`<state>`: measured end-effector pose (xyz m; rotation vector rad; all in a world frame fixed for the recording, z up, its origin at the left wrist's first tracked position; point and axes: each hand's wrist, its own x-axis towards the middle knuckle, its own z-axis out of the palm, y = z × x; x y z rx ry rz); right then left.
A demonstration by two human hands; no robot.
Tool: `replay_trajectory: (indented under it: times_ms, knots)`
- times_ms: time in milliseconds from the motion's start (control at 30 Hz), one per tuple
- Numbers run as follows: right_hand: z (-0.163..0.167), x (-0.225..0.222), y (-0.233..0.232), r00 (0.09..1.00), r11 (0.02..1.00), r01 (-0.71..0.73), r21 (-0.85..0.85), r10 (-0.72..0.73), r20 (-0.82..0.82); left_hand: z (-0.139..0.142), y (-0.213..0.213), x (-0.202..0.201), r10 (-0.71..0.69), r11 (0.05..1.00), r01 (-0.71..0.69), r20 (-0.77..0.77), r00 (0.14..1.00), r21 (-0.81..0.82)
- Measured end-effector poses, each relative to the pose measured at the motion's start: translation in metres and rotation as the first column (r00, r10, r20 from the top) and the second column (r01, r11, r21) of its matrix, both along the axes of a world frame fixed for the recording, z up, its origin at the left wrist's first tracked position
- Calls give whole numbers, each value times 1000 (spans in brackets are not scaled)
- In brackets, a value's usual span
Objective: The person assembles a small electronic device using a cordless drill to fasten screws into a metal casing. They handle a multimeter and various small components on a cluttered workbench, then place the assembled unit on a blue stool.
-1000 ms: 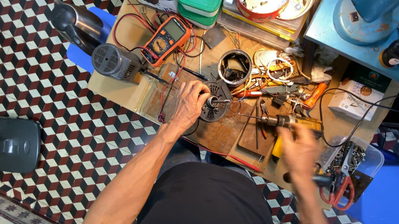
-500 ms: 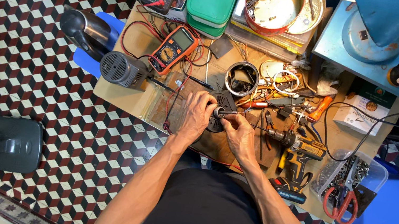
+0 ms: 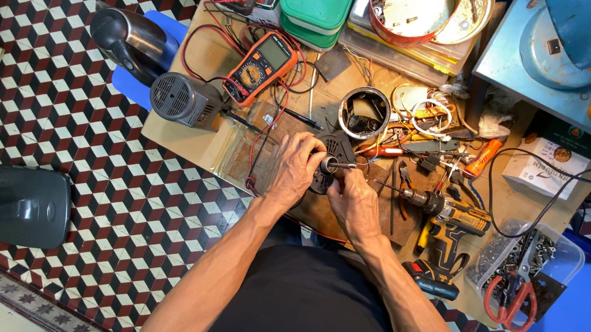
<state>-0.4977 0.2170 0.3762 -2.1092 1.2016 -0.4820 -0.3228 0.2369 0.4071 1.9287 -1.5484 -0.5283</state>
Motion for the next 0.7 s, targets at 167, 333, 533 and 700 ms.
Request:
replay_trajectory:
  times_ms: [167, 333, 533, 700]
  knots:
    - [22, 0, 5, 987, 995, 45, 87, -58, 151, -4, -2, 0, 17, 1000, -16, -16, 1000, 20]
    - [54, 22, -12, 939, 969, 228, 97, -245, 240, -17, -3, -3, 36, 990, -47, -86, 996, -131]
    - [57, 48, -64, 998, 984, 56, -170, -58, -2, -36, -22, -3, 69, 981, -89, -118, 991, -175]
    - [42, 56, -118, 985, 989, -135, 55, 140, -101, -39, -35, 0, 143, 971, -159, -100, 985, -179]
